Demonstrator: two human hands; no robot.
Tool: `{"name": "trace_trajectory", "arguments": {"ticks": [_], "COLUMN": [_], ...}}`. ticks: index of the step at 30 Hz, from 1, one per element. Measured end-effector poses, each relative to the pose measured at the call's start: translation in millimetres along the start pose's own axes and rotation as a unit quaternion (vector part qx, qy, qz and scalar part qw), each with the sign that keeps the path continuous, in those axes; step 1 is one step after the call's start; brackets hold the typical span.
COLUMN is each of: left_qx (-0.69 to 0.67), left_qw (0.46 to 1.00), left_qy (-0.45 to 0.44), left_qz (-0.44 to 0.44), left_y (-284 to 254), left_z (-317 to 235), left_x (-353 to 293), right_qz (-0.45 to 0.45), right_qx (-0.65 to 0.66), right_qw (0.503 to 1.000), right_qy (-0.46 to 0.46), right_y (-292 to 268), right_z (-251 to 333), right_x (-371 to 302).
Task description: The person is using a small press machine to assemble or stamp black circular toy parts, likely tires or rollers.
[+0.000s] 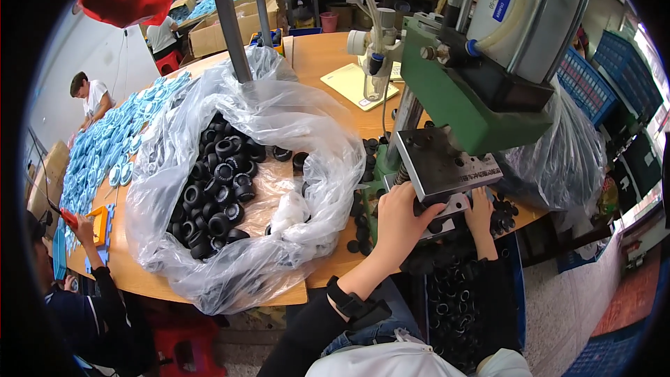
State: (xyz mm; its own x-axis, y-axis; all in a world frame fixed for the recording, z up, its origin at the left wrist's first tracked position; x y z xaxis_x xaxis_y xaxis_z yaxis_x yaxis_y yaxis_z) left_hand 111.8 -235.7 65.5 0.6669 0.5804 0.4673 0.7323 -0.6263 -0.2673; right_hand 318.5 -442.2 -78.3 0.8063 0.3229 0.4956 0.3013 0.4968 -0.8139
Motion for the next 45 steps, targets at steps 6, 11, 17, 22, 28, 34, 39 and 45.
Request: {"name": "trace_trajectory", "arguments": {"ticks": [6,11,17,22,28,34,39,45], "left_qx": [-0.045,0.025,0.145,0.336,0.526,0.444,-0.057,-0.277], "left_qw": [0.995,0.991,0.974,0.912,0.82,0.868,0.934,0.895], "left_qy": [0.073,0.042,0.004,0.029,-0.125,-0.045,-0.203,-0.25], "left_qz": [-0.041,-0.122,-0.173,-0.231,-0.186,-0.217,-0.289,-0.245], "left_y": [-38,-126,-201,-244,-228,-224,-227,-169], "left_z": [-9,22,81,136,158,164,140,67], "left_x": [-16,-58,-72,-25,32,22,-7,-37], "right_qz": [0.018,0.078,-0.096,-0.073,-0.126,-0.119,-0.124,-0.182], "right_qx": [-0.065,-0.034,0.336,0.455,0.367,0.45,0.343,0.254], "right_qw": [0.998,0.996,0.933,0.886,0.92,0.879,0.931,0.95], "right_qy": [-0.006,-0.003,0.083,0.047,0.047,0.098,0.005,-0.021], "right_y": [-5,-3,-62,-94,-65,-73,-80,-102], "right_z": [8,7,52,146,169,172,192,195], "right_x": [4,4,-41,-35,-7,-10,-10,-10]}}
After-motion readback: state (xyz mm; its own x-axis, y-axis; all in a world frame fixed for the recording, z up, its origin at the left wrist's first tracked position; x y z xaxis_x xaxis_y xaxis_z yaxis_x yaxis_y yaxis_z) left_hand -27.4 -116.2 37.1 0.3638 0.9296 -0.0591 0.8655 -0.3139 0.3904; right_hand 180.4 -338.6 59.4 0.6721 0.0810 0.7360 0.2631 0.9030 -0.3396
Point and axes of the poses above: each hand's wrist, its own x-axis towards the middle knuckle, its own y-axis out of the palm, z = x × y, the point moved 2 cm from there along x, towards the middle knuckle, and after that the axes turned 10 degrees about -z, right-handed, at the moved point
